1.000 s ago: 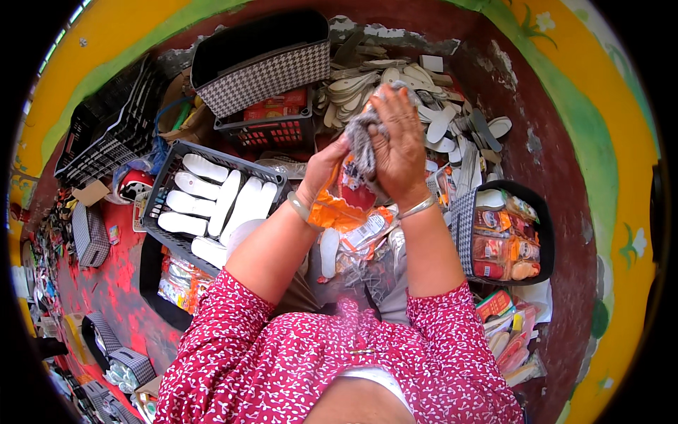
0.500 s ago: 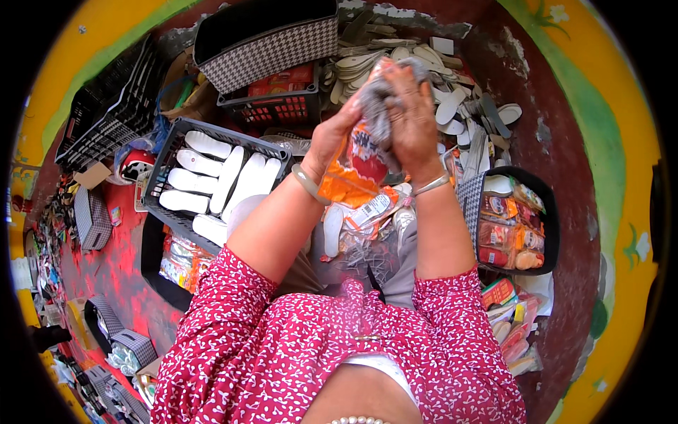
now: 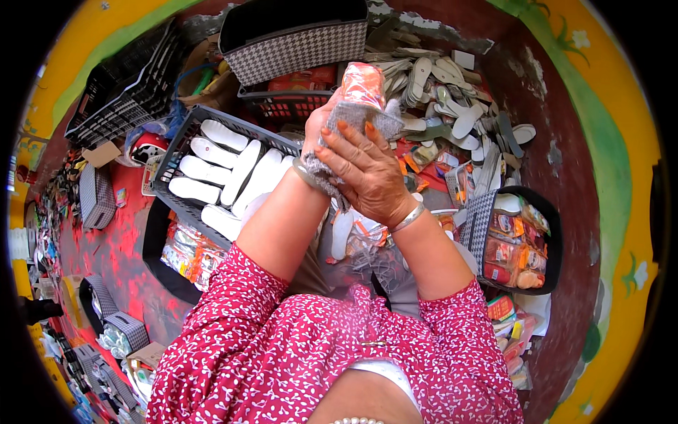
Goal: The person wipes various shoe insoles and packaged items with a cloth while sitting among piles of inventory.
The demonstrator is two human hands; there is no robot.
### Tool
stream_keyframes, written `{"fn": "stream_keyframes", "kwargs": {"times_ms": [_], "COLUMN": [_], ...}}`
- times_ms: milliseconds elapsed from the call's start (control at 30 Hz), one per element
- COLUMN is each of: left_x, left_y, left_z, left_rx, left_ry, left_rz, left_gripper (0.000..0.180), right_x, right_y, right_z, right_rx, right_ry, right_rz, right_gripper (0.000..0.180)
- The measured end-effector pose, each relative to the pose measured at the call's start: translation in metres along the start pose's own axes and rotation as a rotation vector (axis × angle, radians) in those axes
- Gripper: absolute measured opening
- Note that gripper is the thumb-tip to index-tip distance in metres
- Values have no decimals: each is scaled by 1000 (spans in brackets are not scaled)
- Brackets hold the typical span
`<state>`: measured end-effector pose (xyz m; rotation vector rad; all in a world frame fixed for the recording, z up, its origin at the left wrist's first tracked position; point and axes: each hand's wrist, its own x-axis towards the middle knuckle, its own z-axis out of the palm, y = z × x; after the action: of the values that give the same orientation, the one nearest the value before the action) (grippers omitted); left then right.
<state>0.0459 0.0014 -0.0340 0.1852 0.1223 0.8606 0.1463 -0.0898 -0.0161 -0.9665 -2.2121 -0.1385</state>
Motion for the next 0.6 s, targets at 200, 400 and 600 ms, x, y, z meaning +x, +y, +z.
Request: {"fn": "stream_keyframes", "kwargs": {"times_ms": [200, 400, 600], "left_x": [-4, -17, -13], "left_y": [31, 28, 6], "left_z": [-1, 38, 44], "left_rx": [-41, -73, 359], "left_ry": [-84, -130, -237], "left_rz": [86, 201, 168], "left_gripper": [43, 49, 58], "right_x": [-2, -22, -14], "right_y": [-6, 40, 77], "right_z": [-4, -34, -59], "right_rx": [91, 1299, 2197], "right_ry": [47, 761, 936], "right_rz": [-103, 852, 672], "right_gripper": [24, 33, 34]}}
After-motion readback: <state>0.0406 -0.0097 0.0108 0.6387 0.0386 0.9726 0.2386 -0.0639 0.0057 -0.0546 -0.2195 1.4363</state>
